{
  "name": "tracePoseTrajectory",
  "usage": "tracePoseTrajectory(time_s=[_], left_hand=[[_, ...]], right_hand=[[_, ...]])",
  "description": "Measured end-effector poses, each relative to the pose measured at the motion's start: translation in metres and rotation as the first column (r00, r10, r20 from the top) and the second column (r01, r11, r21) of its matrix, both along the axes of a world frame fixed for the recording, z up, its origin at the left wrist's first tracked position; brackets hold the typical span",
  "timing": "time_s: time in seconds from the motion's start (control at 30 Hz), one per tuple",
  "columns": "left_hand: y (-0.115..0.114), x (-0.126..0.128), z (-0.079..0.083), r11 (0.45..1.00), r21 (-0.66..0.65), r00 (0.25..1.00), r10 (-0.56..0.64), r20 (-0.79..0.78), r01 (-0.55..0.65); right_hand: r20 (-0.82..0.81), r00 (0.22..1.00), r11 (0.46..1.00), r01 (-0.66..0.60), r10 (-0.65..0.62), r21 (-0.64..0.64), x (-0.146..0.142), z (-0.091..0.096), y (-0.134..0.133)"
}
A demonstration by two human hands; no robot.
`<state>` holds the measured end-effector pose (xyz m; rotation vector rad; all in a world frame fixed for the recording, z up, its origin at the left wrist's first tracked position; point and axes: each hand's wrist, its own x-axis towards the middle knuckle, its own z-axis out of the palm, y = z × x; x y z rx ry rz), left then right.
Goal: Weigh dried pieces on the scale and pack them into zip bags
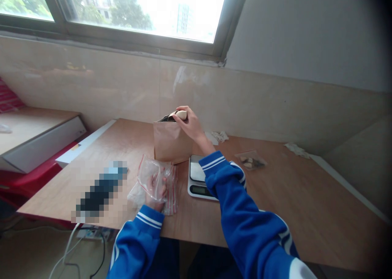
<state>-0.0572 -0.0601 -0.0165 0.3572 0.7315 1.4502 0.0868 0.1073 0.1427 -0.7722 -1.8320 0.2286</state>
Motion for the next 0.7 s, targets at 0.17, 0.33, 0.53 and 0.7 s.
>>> tracePoseTrajectory(time_s=[0.17, 0.33, 0.53, 0.7], left_hand=[[-0.003, 0.001, 0.003, 1.000, -0.003, 1.000, 0.006, 0.007, -0.006], [-0.002, 0.002, 0.004, 1.000, -0.018, 1.000, 0.004, -0.001, -0.004], [-0.001, 0.003, 0.008, 0.999, -0.040, 1.000, 0.010, -0.015, -0.011], [-0.001, 0.006, 0.011, 0.997, -0.078, 0.999, -0.004, -0.048, 0.000]], right_hand=[[0.140, 0.990, 1.000, -0.001, 0.001, -0.005, 0.005, 0.008, -0.007], [0.126, 0.992, 0.992, 0.038, -0.023, -0.117, 0.000, 0.010, -0.010], [0.118, 0.985, 0.992, 0.128, -0.126, -0.009, -0.009, 0.002, -0.015], [0.286, 0.929, 0.972, 0.228, -0.233, 0.051, -0.009, -0.001, -0.023]])
